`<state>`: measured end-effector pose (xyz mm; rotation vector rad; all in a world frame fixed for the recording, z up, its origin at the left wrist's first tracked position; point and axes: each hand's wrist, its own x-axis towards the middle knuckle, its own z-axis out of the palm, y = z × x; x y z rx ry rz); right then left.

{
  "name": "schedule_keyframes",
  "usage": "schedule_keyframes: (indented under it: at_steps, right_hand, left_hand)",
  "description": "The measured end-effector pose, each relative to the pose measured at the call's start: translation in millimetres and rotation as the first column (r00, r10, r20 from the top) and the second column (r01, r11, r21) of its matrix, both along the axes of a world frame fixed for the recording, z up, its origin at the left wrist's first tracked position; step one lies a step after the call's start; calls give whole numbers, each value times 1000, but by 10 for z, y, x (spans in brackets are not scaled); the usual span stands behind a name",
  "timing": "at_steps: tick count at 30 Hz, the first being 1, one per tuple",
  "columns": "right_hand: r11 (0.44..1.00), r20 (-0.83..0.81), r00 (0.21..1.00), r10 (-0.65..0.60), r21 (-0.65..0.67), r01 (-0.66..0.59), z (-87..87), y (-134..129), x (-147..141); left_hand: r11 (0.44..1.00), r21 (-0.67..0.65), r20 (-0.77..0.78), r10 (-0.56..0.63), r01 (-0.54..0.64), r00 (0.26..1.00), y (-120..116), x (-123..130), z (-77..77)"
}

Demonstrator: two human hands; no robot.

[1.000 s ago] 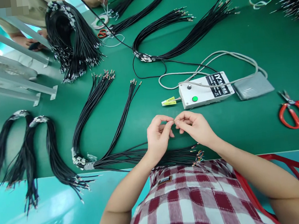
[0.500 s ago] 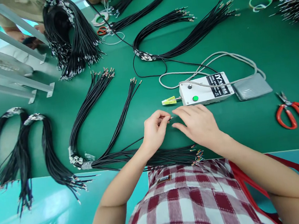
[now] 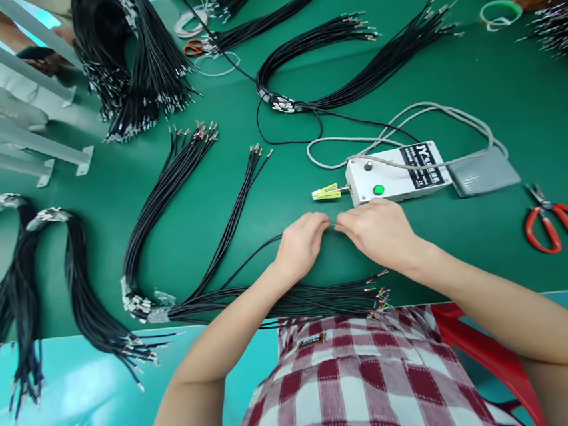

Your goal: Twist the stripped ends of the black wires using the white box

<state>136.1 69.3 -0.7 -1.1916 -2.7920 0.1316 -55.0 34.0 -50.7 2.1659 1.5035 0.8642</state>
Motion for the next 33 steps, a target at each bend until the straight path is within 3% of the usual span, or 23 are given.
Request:
schedule_keyframes:
  at_steps: [4, 10, 16, 24, 29, 33]
  right_hand:
    - [991, 31, 999, -40, 127, 35, 62, 28, -7]
    - [980, 74, 995, 68, 182, -80, 13, 87, -283]
    - [971, 114, 987, 116, 194, -136, -24, 271, -288]
    - [976, 270, 962, 37, 198, -92, -76, 674, -306]
    - [966, 267, 963, 25, 240, -91, -87, 712, -370]
    - [976, 289, 957, 32, 196, -92, -67, 711, -374]
  left_hand:
    - [959, -281, 292, 132, -47, 947, 115, -94, 55]
    - [901, -433, 394, 174, 15, 903, 208, -128, 81]
    - [953, -294, 223, 143, -73, 964, 238, -185, 118]
    - [931, -356, 385, 228, -84, 894, 441, -342, 112]
    - [923, -378, 417, 238, -71, 877, 547, -352, 22]
    - [918, -389, 410, 252, -81, 877, 607, -331, -64]
